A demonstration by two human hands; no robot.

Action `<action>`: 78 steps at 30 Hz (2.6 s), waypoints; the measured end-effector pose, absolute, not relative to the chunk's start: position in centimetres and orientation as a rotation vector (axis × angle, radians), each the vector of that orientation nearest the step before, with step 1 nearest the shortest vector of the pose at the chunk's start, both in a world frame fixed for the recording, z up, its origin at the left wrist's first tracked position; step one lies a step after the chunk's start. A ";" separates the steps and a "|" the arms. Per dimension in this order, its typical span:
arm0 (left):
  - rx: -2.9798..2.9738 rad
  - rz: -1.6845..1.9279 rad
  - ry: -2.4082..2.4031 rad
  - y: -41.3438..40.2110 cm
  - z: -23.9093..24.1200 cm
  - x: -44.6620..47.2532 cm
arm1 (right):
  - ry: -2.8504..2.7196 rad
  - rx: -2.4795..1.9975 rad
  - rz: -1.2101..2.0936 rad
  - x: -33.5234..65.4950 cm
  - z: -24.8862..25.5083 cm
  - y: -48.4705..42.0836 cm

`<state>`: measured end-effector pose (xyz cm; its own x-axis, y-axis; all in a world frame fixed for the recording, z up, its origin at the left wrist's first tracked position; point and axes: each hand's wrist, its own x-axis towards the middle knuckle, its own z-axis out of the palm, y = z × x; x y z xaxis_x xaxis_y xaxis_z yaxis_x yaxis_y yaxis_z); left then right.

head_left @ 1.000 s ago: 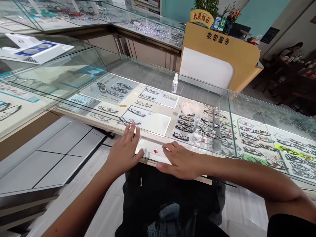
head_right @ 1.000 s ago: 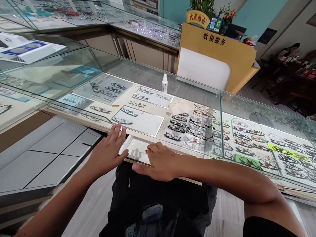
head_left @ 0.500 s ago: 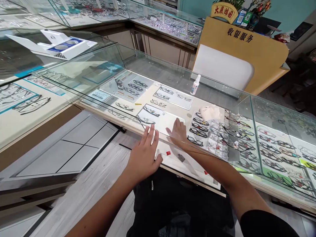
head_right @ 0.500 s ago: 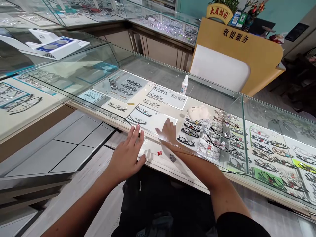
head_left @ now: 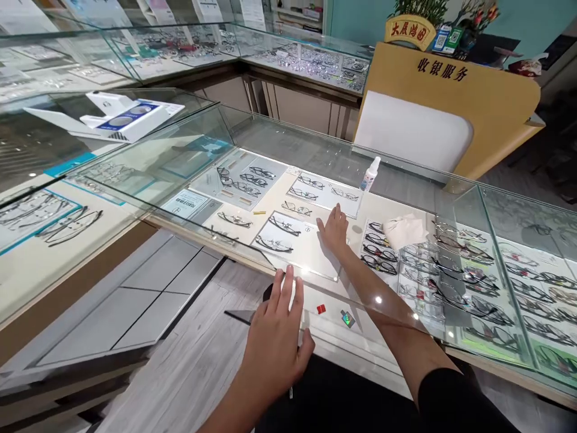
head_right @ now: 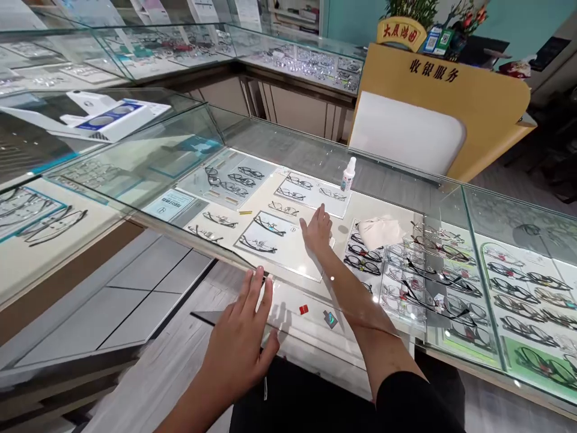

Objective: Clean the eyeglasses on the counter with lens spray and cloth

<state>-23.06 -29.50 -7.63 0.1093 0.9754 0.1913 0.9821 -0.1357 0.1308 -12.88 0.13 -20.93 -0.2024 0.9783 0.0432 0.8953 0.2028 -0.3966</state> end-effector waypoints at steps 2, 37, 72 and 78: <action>-2.306 -0.386 -2.018 -29.6 -8.1 -23.3 | -2.150 -1.805 0.455 -13.1 -21.2 1.8; -2.287 -0.488 -1.987 -29.6 -11.8 -23.8 | -2.103 -1.833 0.260 -14.4 -23.2 9.7; -2.236 -0.524 -1.984 -28.2 -9.8 -22.9 | -2.510 -0.959 1.414 6.1 -0.3 -25.8; -2.231 -0.714 -1.931 -27.1 -10.4 -22.9 | -2.342 -1.067 1.370 12.2 7.6 -25.2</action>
<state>-22.92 -27.07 -10.42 0.0827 0.9075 0.4118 0.9572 -0.1874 0.2206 12.18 -25.21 7.55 -0.7103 0.6856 -0.1595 0.4751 0.2998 -0.8273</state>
